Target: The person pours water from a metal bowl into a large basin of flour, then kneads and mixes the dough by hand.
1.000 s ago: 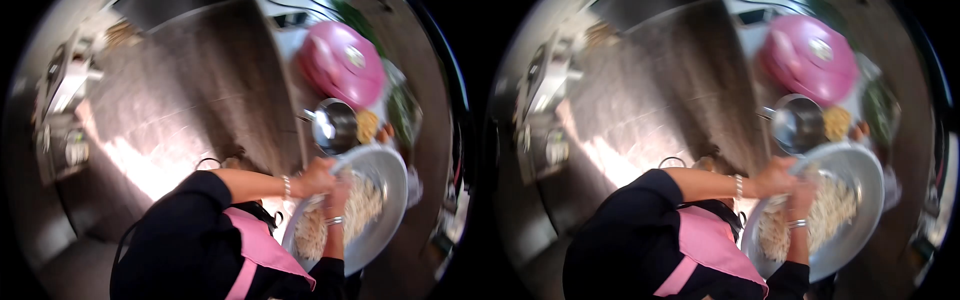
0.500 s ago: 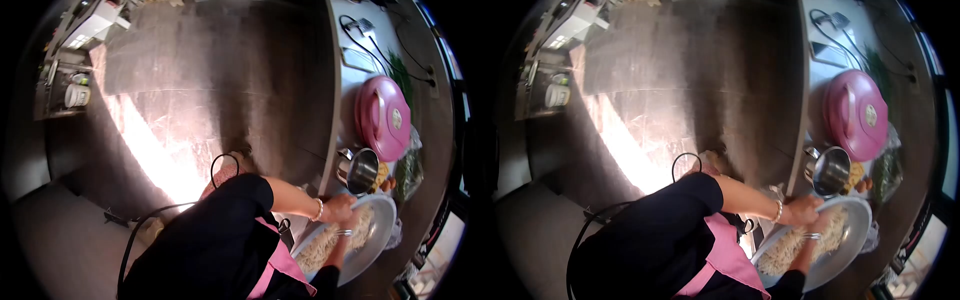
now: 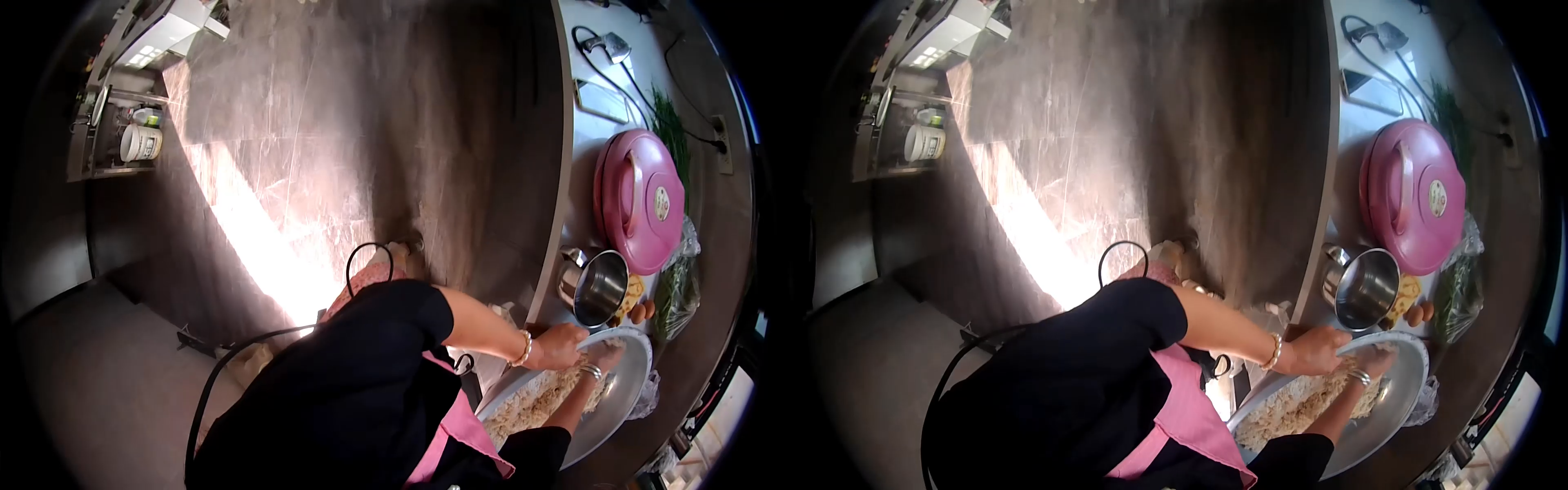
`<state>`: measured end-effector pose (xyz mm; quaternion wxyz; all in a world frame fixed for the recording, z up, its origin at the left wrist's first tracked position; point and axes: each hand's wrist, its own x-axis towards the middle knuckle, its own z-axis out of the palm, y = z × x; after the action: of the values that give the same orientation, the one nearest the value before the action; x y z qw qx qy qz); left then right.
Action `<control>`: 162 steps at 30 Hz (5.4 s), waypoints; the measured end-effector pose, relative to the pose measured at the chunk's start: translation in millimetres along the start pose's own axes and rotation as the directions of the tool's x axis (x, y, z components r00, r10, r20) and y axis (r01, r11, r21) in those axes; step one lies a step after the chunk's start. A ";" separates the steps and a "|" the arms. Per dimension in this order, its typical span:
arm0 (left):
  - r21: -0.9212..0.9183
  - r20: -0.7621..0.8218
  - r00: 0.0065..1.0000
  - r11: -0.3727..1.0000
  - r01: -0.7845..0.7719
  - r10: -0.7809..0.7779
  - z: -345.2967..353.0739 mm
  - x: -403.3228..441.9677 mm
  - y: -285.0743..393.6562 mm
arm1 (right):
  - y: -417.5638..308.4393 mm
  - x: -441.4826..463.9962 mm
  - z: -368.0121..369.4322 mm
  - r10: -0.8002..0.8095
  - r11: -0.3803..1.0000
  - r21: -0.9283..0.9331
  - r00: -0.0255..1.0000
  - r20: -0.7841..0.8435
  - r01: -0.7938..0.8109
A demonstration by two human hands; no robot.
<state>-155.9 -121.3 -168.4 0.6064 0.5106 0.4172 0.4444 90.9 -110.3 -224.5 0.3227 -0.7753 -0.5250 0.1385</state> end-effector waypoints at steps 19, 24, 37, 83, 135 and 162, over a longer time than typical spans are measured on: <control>-0.118 0.184 0.968 0.973 0.197 -0.173 -8.1 -2.7 -3.8 | -26.7 -43.5 5.6 -0.371 0.747 -0.505 0.902 0.222 0.432; -0.052 0.152 0.981 0.991 0.126 -0.117 -8.0 0.7 22.9 | 63.1 9.8 -81.7 0.311 0.817 -0.415 0.912 -0.268 -0.401; 0.297 0.178 0.965 0.945 0.133 -0.192 -6.8 6.7 27.2 | -124.7 -184.4 -35.1 -0.560 0.718 -0.075 0.638 0.528 0.692; 0.209 0.207 0.978 0.977 -0.046 0.002 -9.1 8.9 12.6 | 131.5 -39.2 -106.0 0.505 0.825 0.244 0.858 0.088 -0.510; 0.373 0.244 0.961 0.927 0.032 -0.131 -13.3 2.1 38.6 | -10.7 -84.6 -110.7 0.186 0.650 -0.758 0.978 0.090 -0.054; 0.330 0.244 0.961 0.943 0.040 -0.127 -16.2 4.7 38.0 | -18.9 -101.8 -87.5 0.184 0.811 -0.584 0.954 0.235 -0.012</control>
<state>-174.6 -109.6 -133.1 0.5832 0.6387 0.4217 0.2724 83.9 -228.7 -159.0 -0.0125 -0.8350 -0.5412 0.0982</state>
